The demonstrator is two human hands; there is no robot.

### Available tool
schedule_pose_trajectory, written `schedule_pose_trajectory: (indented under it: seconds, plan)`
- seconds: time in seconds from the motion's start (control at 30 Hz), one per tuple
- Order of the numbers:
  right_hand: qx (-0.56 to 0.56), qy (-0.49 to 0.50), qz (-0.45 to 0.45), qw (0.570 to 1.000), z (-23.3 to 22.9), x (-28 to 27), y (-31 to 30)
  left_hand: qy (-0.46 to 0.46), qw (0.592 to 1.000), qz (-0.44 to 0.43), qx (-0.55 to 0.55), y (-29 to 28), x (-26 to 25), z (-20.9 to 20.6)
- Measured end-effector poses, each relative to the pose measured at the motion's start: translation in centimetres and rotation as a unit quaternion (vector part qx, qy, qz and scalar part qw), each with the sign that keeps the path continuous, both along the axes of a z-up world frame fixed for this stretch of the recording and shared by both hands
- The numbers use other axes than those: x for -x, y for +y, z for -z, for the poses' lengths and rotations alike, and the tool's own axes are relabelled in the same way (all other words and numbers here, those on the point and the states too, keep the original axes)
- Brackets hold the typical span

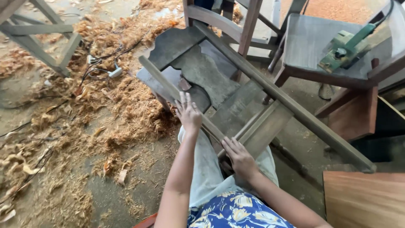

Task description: Sanding a wooden chair frame using sandpaper

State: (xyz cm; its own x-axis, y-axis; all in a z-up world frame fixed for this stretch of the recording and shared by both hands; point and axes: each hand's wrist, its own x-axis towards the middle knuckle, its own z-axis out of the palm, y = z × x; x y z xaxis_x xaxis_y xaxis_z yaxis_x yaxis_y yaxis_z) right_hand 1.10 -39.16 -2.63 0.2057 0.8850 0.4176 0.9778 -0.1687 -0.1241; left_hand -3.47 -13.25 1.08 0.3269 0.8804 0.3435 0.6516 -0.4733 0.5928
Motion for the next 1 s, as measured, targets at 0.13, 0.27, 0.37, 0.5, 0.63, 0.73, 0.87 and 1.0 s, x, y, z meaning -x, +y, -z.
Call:
schedule_pose_trajectory:
  seconds: [0.13,0.27,0.37,0.5,0.63,0.73,0.87,1.0]
  plan:
    - [-0.002,0.040,-0.009,0.999,-0.5,-0.5,5.5,0.008,0.998,0.019,-0.053,-0.6,1.2,2.4]
    - [-0.037,0.036,-0.020,0.998,0.1,-1.2,11.7,0.047,0.993,0.106,-0.011,0.7,2.5,2.4]
    - [-0.052,0.024,-0.022,0.998,0.5,-1.1,13.8,0.066,0.991,0.118,0.008,1.7,2.7,2.2]
    - [-0.057,0.035,-0.033,0.997,-3.0,0.4,11.1,0.080,0.991,0.107,0.005,2.5,2.3,2.9]
    - [-0.042,-0.001,-0.035,0.999,-1.4,0.8,4.5,0.074,0.990,0.116,-0.014,2.3,2.5,2.4]
    - [-0.010,-0.049,-0.019,0.999,-1.7,0.7,2.0,0.075,0.991,0.108,-0.013,2.4,1.9,3.7]
    - [-0.047,-0.009,-0.022,0.999,-2.1,0.2,5.3,0.099,0.992,0.055,-0.056,2.7,0.4,4.7]
    - [-0.081,0.002,-0.048,0.996,-2.6,-1.0,11.2,0.021,0.992,0.073,-0.099,3.0,0.1,4.4]
